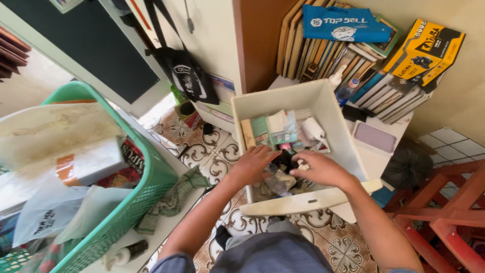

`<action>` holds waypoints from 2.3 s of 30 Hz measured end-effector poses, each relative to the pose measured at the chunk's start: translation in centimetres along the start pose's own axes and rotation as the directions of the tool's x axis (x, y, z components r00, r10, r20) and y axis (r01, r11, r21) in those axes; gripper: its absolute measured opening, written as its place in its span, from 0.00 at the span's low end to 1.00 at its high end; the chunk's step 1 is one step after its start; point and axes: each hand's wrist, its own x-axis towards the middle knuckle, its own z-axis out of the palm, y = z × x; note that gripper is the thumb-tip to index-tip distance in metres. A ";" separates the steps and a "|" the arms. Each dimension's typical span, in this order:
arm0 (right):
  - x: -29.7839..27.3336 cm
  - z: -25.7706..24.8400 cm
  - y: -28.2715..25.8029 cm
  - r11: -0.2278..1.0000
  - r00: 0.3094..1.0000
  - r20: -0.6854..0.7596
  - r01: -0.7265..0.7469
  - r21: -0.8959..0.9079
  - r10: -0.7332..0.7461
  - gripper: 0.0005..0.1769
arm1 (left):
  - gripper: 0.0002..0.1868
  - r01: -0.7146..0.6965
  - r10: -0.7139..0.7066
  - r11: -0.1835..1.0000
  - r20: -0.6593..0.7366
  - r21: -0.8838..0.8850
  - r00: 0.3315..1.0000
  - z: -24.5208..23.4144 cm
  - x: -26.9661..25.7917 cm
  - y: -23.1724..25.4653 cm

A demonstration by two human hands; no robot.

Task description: The person transfers various items from a white drawer into a green laundry basket. They handle plastic bags, small boxes, bottles, and miscellaneous objects one by one, placing them into the basket until the drawer is empty.

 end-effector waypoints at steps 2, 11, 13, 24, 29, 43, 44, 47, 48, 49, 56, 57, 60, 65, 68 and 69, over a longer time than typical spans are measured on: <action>1.0 0.3 2.0 0.990 0.987 0.163 0.021 -0.138 0.002 0.34 | 0.39 -0.011 -0.003 0.984 0.078 0.180 0.997 3.8 2.4 -2.6; 5.9 7.5 4.7 0.959 0.933 0.359 0.119 -0.259 -0.019 0.24 | 0.26 -0.053 -0.341 0.843 0.606 0.536 0.718 11.1 7.0 -10.1; 6.0 8.8 4.7 0.947 0.945 0.273 0.241 -0.213 -0.179 0.15 | 0.34 -0.190 -0.276 0.840 0.702 0.508 0.657 10.6 7.1 -9.6; 2.9 2.4 10.1 0.911 0.993 0.039 -0.084 -0.403 0.109 0.10 | 0.11 -0.598 -0.018 0.686 0.832 0.414 0.555 13.3 7.6 -11.8; 2.0 2.8 11.1 0.894 0.982 0.049 -0.145 -0.425 0.182 0.12 | 0.06 -0.656 0.067 0.666 0.847 0.356 0.527 14.5 9.1 -13.5; 3.7 3.1 6.8 0.998 0.996 -0.082 -0.032 0.050 0.036 0.25 | 0.18 -0.422 0.246 0.795 0.405 0.436 0.881 4.4 8.3 -9.1; 4.2 3.2 6.6 0.995 0.993 -0.113 -0.025 0.094 0.035 0.26 | 0.20 -0.353 0.226 0.833 0.320 0.426 0.920 2.9 8.0 -8.4; 5.6 4.0 6.4 0.891 0.936 -0.352 0.178 0.418 -0.022 0.32 | 0.20 -0.161 0.168 0.932 0.005 0.325 0.986 -1.9 5.5 -6.2; 6.3 4.1 6.4 0.805 0.954 -0.299 0.150 0.574 0.035 0.31 | 0.20 -0.108 0.142 0.956 -0.107 0.273 0.984 -3.5 4.5 -5.4; 7.2 4.0 6.5 0.694 0.969 -0.235 0.113 0.711 0.082 0.31 | 0.19 -0.091 0.154 0.957 -0.215 0.276 0.964 -4.8 3.5 -4.5; 9.0 6.7 3.0 -0.111 0.996 0.043 -0.051 0.993 -0.077 0.35 | 0.14 -0.049 0.265 0.932 -0.584 0.359 0.767 -7.8 -4.8 2.2; 9.0 6.9 2.2 -0.076 0.994 0.025 -0.033 0.997 -0.108 0.35 | 0.15 -0.040 0.250 0.935 -0.575 0.353 0.779 -8.0 -6.3 2.6; 9.1 7.8 -1.1 0.056 0.986 0.008 0.001 0.998 -0.168 0.33 | 0.19 0.074 0.140 0.943 -0.590 0.323 0.795 -8.4 -9.6 3.1; 8.9 9.2 -8.3 0.319 0.967 -0.155 0.215 0.923 -0.204 0.27 | 0.47 0.206 -0.073 0.956 -0.513 0.207 0.855 -10.7 -15.4 4.0; 8.0 10.0 -13.6 0.537 0.936 -0.248 0.346 0.770 -0.248 0.26 | 0.57 0.411 -0.296 0.909 -0.577 0.074 0.761 -11.9 -17.5 5.6; 7.5 10.2 -15.5 0.609 0.910 -0.284 0.414 0.677 -0.303 0.27 | 0.58 0.486 -0.370 0.873 -0.610 0.028 0.701 -12.4 -18.1 6.2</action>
